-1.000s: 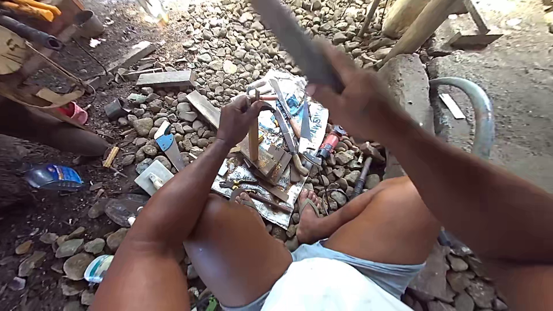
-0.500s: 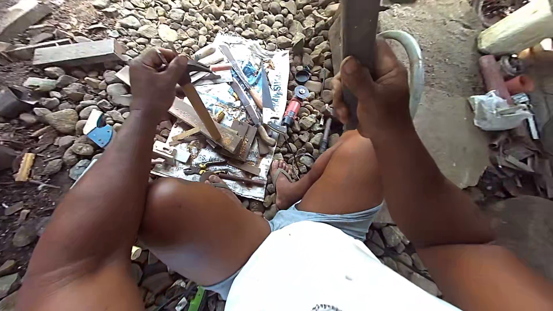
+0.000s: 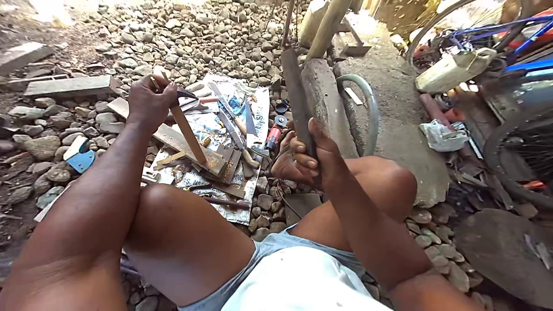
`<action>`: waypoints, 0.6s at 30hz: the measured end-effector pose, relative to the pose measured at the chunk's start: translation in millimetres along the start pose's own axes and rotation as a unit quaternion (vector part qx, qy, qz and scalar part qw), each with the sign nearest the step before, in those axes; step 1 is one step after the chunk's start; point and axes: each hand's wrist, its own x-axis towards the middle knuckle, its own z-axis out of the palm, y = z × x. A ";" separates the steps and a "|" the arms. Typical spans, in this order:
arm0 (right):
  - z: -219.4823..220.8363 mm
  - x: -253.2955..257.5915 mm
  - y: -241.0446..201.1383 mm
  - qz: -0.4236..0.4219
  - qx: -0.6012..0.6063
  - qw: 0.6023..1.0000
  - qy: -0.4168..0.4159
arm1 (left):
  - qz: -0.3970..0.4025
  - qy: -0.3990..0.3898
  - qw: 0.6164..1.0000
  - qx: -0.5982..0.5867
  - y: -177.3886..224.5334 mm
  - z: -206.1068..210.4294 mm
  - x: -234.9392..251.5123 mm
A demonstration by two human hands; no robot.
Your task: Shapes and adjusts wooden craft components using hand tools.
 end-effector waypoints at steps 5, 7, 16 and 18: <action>-12.6 3.2 14.9 0.017 0.152 0.978 -0.141 | 0.000 0.002 1.000 0.006 -0.1 -3.7 -7.9; -12.3 6.2 17.8 0.015 0.187 0.968 -0.165 | 0.003 0.001 1.000 0.001 -2.6 -5.3 -8.9; -45.3 71.2 35.4 -0.005 -0.045 0.993 0.112 | -0.008 0.000 1.000 -0.003 -7.7 -10.8 -6.4; -62.7 93.9 58.3 0.084 -0.129 0.963 0.221 | 0.005 -0.008 0.999 -0.043 -16.4 -11.0 -2.3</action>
